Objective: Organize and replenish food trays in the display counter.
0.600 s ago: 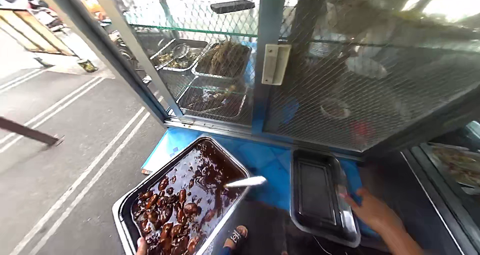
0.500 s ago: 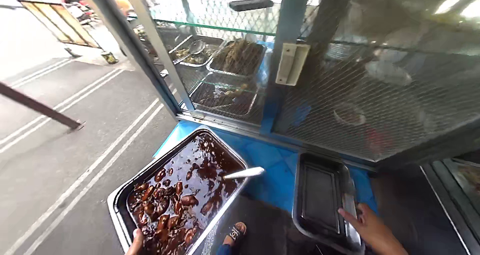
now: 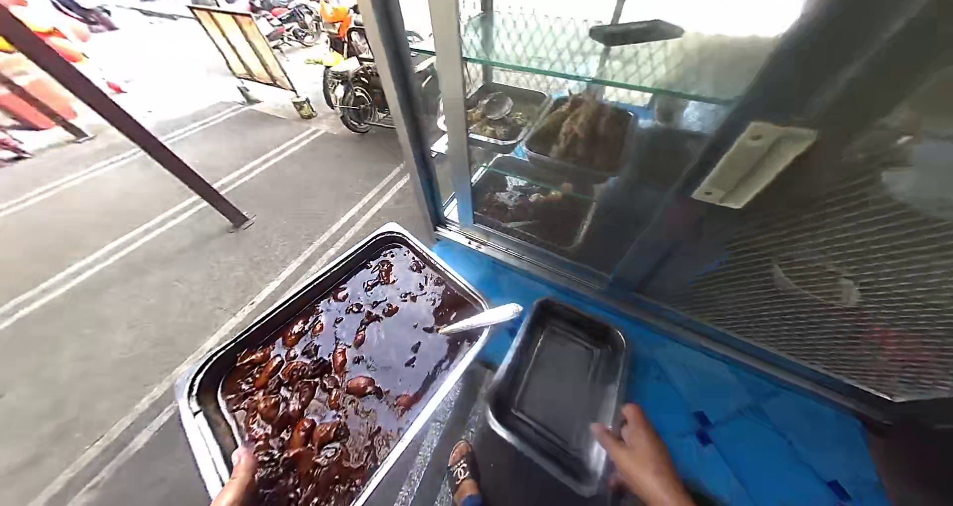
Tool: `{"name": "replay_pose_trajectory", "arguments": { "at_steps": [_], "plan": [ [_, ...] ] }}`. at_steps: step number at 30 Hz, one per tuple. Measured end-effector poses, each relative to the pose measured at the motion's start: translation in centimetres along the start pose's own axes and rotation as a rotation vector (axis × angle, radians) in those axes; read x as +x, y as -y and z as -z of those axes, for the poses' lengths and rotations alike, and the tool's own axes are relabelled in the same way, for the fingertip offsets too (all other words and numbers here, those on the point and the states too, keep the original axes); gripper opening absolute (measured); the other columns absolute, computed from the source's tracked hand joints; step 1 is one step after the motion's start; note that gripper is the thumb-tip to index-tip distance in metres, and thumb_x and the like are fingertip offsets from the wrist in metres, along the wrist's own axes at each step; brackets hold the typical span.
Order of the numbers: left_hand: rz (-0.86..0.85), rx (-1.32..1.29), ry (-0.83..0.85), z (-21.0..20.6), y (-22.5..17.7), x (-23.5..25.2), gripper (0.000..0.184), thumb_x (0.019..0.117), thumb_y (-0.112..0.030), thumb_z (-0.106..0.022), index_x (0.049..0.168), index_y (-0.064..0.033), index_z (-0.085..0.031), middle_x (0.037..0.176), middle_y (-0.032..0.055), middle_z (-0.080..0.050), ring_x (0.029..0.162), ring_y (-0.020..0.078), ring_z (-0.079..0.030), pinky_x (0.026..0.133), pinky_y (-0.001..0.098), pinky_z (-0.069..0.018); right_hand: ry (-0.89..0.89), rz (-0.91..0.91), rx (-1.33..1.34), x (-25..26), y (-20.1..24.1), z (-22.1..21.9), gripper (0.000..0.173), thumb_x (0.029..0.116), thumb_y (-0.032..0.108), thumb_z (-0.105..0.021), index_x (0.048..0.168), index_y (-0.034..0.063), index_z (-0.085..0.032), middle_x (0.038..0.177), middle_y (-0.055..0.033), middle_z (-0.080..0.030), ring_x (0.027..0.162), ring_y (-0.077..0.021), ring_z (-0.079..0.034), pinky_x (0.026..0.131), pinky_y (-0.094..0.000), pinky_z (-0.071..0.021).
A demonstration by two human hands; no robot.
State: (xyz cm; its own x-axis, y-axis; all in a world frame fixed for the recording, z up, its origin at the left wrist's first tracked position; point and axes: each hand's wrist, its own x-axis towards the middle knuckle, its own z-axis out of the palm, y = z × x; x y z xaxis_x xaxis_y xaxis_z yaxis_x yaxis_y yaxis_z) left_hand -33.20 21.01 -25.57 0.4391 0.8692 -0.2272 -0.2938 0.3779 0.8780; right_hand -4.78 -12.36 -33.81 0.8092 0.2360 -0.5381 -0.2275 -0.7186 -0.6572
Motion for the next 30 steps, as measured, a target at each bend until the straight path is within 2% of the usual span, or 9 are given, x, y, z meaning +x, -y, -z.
{"name": "replay_pose_trajectory", "arguments": {
  "at_steps": [2, 6, 10, 13, 15, 20, 24, 27, 30],
  "plan": [
    [-0.022, -0.003, 0.010, 1.2, -1.0, 0.9, 0.035, 0.1132, -0.029, -0.023, 0.110, -0.0189, -0.056, 0.099, -0.0093, -0.074, 0.098, 0.0004, -0.070, 0.092, 0.0256, -0.0581, 0.097, -0.088, 0.370, -0.2, 3.0, -4.0, 0.050, 0.0994, 0.016, -0.068, 0.135, -0.0070, -0.041, 0.102, -0.0247, -0.067, 0.074, -0.0317, -0.074, 0.065, -0.0479, -0.0649],
    [-0.048, 0.001, 0.029, 3.0, -2.4, 2.7, 0.033, 0.1133, -0.028, -0.023, 0.113, -0.0194, -0.055, 0.103, -0.0105, -0.073, 0.103, -0.0014, -0.068, 0.096, 0.0242, -0.0557, 0.248, -0.207, 0.972, 0.3, 8.3, -10.4, 0.028, 0.1098, 0.011, -0.046, 0.130, -0.0073, -0.043, 0.097, -0.0235, -0.072, 0.079, -0.0305, -0.076, 0.073, -0.0420, -0.0650],
    [-0.018, -0.022, 0.031, 4.2, -2.8, 4.5, 0.036, 0.1133, -0.028, -0.021, 0.116, -0.0176, -0.056, 0.105, -0.0076, -0.074, 0.104, 0.0014, -0.069, 0.097, 0.0259, -0.0562, 0.262, -0.215, 1.208, 0.8, 11.7, -15.3, 0.029, 0.1124, 0.014, -0.036, 0.129, -0.0086, -0.046, 0.103, -0.0211, -0.073, 0.089, -0.0269, -0.076, 0.081, -0.0372, -0.0631],
    [0.014, -0.038, 0.018, 4.0, -2.7, 5.1, 0.038, 0.1133, -0.029, -0.021, 0.115, -0.0176, -0.057, 0.104, -0.0061, -0.075, 0.102, 0.0027, -0.070, 0.095, 0.0278, -0.0578, 0.344, -0.260, 1.330, 1.8, 13.5, -16.9, 0.039, 0.1136, 0.018, -0.030, 0.134, -0.0088, -0.049, 0.118, -0.0214, -0.070, 0.097, -0.0256, -0.074, 0.087, -0.0354, -0.0602],
    [0.043, -0.080, 0.013, 3.6, -2.5, 5.3, 0.042, 0.1130, -0.029, -0.020, 0.115, -0.0155, -0.059, 0.103, -0.0024, -0.076, 0.101, 0.0062, -0.071, 0.093, 0.0311, -0.0592, 0.451, -0.262, 1.295, 2.7, 14.5, -16.9, 0.041, 0.1133, 0.021, -0.028, 0.141, -0.0055, -0.044, 0.128, -0.0205, -0.065, 0.097, -0.0256, -0.072, 0.086, -0.0365, -0.0596],
    [0.044, -0.100, -0.006, 2.2, -1.5, 5.4, 0.046, 0.1130, -0.030, -0.015, 0.116, -0.0155, -0.059, 0.101, -0.0014, -0.077, 0.098, 0.0071, -0.073, 0.090, 0.0312, -0.0612, 0.626, -0.231, 0.884, 3.8, 15.7, -13.6, 0.046, 0.1143, 0.032, -0.027, 0.139, -0.0046, -0.041, 0.115, -0.0237, -0.070, 0.099, -0.0342, -0.073, 0.087, -0.0478, -0.0606],
    [0.065, -0.053, -0.077, 1.1, -1.2, 5.2, 0.046, 0.1132, -0.030, -0.016, 0.118, -0.0126, -0.058, 0.100, 0.0011, -0.076, 0.095, 0.0096, -0.073, 0.088, 0.0332, -0.0620, 0.491, 0.050, 0.628, 3.5, 18.6, -8.6, 0.051, 0.1141, 0.038, -0.023, 0.133, -0.0036, -0.047, 0.111, -0.0215, -0.072, 0.089, -0.0339, -0.075, 0.075, -0.0481, -0.0631],
    [0.095, -0.059, -0.092, 0.4, -0.2, 4.9, 0.048, 0.1132, -0.032, -0.016, 0.115, -0.0123, -0.060, 0.098, 0.0023, -0.076, 0.093, 0.0106, -0.074, 0.086, 0.0338, -0.0624, 0.365, 0.287, 0.451, 4.4, 20.2, -6.2, 0.041, 0.1125, 0.032, -0.033, 0.136, 0.0000, -0.045, 0.114, -0.0176, -0.067, 0.087, -0.0298, -0.074, 0.070, -0.0458, -0.0653],
    [0.136, -0.104, -0.078, -0.8, 1.4, 4.6, 0.049, 0.1130, -0.033, -0.015, 0.114, -0.0139, -0.060, 0.097, 0.0018, -0.077, 0.092, 0.0104, -0.074, 0.085, 0.0331, -0.0627, 0.304, 0.422, 0.245, 5.1, 21.0, -5.4, 0.034, 0.1086, 0.032, -0.050, 0.125, 0.0021, -0.050, 0.085, -0.0105, -0.069, 0.063, -0.0212, -0.071, 0.057, -0.0374, -0.0623]
  ]
}}
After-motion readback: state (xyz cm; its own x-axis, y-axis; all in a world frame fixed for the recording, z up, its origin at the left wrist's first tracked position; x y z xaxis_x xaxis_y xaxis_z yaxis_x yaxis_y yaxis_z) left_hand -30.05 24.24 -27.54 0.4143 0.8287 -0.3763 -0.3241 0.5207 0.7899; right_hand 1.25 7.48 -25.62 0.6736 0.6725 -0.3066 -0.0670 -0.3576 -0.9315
